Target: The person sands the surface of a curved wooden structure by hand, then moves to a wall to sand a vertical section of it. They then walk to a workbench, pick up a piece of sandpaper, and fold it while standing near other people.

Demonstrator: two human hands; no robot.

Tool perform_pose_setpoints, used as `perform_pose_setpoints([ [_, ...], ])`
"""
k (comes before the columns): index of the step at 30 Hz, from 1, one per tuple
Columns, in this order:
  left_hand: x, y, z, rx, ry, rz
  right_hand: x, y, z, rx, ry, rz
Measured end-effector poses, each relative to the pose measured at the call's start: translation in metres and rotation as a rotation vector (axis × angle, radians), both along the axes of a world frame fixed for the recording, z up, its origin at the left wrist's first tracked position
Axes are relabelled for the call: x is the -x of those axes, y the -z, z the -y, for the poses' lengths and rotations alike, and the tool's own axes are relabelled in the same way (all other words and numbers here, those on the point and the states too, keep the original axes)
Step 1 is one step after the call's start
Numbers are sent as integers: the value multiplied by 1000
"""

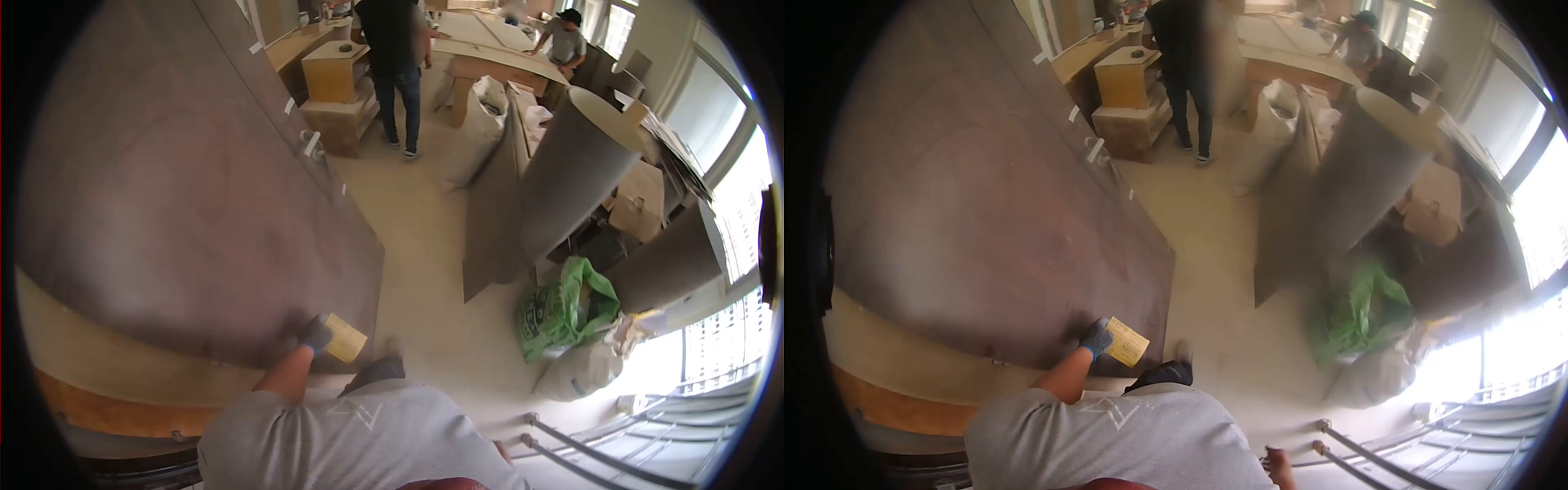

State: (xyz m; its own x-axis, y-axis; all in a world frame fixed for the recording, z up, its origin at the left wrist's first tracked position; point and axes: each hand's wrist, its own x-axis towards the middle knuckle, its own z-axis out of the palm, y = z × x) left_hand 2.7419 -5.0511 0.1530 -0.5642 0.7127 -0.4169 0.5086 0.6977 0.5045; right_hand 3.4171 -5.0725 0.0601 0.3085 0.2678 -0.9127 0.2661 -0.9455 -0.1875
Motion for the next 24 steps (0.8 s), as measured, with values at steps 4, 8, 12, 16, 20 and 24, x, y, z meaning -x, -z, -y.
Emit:
perform_pose_setpoints([
  [4,24,12,-75,-33,-21,-77,36,-6,-144,-79,-8,-33],
  [8,59,5,-189,-117,8,-69,120,-29,-272,-132,-72,-161],
  [12,98,-28,-321,-167,96,-110,196,-14,-374,-72,-211,-108],
  [16,146,-29,-441,-360,144,-102,237,-8,-458,-14,-240,-91],
  [20,173,-52,-538,-468,121,-39,275,-4,-547,11,-297,-52],
  [24,223,8,-599,-381,70,-129,298,46,-661,14,-247,-91],
])
